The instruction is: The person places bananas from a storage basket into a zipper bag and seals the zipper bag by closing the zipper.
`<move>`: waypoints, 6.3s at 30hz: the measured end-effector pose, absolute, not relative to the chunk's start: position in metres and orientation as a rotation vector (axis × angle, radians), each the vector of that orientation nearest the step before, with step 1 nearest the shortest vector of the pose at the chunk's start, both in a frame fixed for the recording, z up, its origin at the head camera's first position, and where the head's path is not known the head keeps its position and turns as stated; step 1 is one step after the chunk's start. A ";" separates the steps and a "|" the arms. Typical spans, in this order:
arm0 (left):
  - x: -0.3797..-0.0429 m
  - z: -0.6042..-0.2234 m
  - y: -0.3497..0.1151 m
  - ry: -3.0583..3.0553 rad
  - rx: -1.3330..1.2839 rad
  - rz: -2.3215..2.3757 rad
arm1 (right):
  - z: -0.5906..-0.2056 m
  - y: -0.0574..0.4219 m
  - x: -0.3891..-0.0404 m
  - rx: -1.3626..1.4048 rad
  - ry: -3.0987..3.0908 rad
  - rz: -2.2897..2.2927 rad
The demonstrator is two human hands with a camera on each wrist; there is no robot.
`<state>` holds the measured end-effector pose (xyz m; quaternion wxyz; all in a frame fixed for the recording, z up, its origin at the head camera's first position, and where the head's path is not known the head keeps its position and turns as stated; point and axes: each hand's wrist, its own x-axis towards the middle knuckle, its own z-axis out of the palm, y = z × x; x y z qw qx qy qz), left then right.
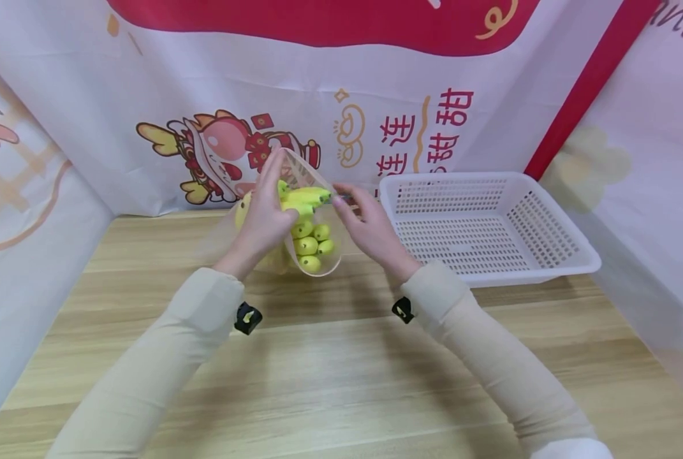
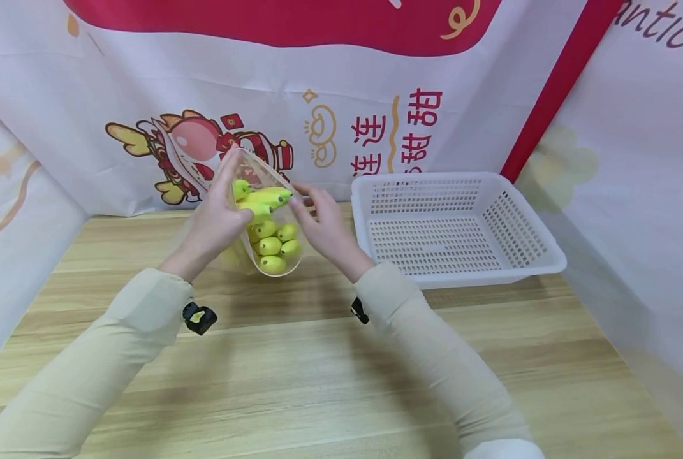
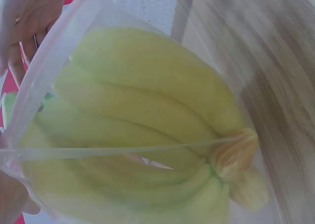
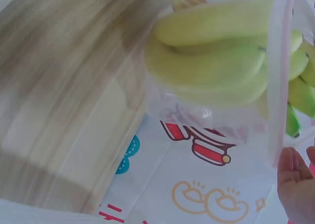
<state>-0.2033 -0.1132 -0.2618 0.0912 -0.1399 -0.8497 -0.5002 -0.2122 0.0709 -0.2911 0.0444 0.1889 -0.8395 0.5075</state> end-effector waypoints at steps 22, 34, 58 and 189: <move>-0.201 -0.250 -0.122 -2.463 -0.392 -1.592 | -0.265 0.076 -0.217 0.455 -2.635 1.466; -0.199 -0.247 -0.138 -2.401 -0.448 -1.716 | -0.251 0.081 -0.214 0.454 -2.554 1.503; -0.210 -0.283 -0.179 -2.595 -0.166 -1.548 | -0.246 0.120 -0.235 0.122 -2.484 1.756; -0.218 -0.273 -0.139 -2.262 -0.157 -1.695 | -0.213 0.016 -0.238 0.950 -2.914 0.735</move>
